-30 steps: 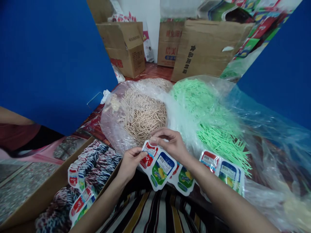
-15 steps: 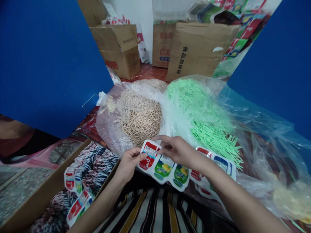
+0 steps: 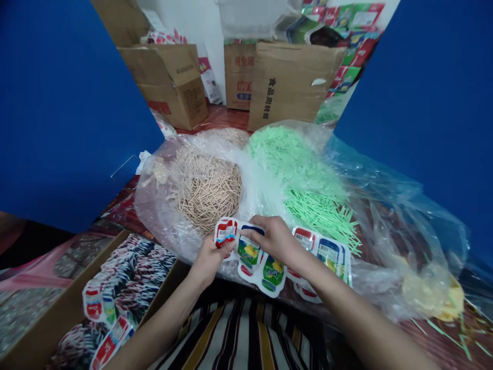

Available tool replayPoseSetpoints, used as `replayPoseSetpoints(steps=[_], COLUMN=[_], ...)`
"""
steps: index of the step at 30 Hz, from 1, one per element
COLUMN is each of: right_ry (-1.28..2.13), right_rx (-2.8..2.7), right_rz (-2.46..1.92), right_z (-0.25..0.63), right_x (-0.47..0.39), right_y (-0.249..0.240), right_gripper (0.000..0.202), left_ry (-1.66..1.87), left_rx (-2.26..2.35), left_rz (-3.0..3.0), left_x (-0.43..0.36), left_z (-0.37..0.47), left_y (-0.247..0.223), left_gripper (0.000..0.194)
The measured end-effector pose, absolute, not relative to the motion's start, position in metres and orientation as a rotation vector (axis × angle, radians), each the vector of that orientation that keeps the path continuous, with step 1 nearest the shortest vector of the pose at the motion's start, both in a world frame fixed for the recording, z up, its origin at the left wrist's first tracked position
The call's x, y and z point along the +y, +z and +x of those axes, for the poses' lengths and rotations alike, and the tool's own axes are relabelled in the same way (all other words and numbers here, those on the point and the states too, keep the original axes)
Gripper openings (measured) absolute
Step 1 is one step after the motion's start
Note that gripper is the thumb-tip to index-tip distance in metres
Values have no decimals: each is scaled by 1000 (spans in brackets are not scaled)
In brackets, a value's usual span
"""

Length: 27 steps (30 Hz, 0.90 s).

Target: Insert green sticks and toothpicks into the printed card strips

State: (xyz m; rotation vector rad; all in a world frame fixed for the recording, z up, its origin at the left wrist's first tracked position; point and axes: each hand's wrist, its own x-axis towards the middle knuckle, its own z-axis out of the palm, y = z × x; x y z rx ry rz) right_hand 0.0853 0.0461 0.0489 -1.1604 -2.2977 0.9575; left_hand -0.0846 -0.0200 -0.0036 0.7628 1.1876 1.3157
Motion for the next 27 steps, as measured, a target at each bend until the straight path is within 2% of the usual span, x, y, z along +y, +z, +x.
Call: replayPoseSetpoints(steps=[4,12,13,15,16,17,20,27], right_ry=[846,1026,955,602,377,314,318,308], right_rx=[-2236,-2058,-2042,-2155,-2261,-2284,-2379,-2460], right_rz=[-1181,-1136,-1234,-1627,-1878,-1987,-2123,-2092], right_z=[87,137,154,191,209,226,258,249], right_x=[37,44,53,75,86,96,116,121], right_y=[43,43,45,47,46,44,31,0], right_gripper=[34,36,38,39,36,30,18,26], left_ry=[1307,1277,1266,1239,1225,1214,1187,1105], left_rx=[1192,1233,1231,1199,1180,1164,1150,1177], left_rz=[678,679,674,656,640,625,605,616], left_x=[-19,-16,-17,-17,-17,-18,-17,-15], left_z=[-66,-48,-47,-43,-42,-39,-31,-9], left_y=[-6,-6,-5,-3,-2,-1,1,-1], left_gripper=[32,29,30,31,31,31,30,33])
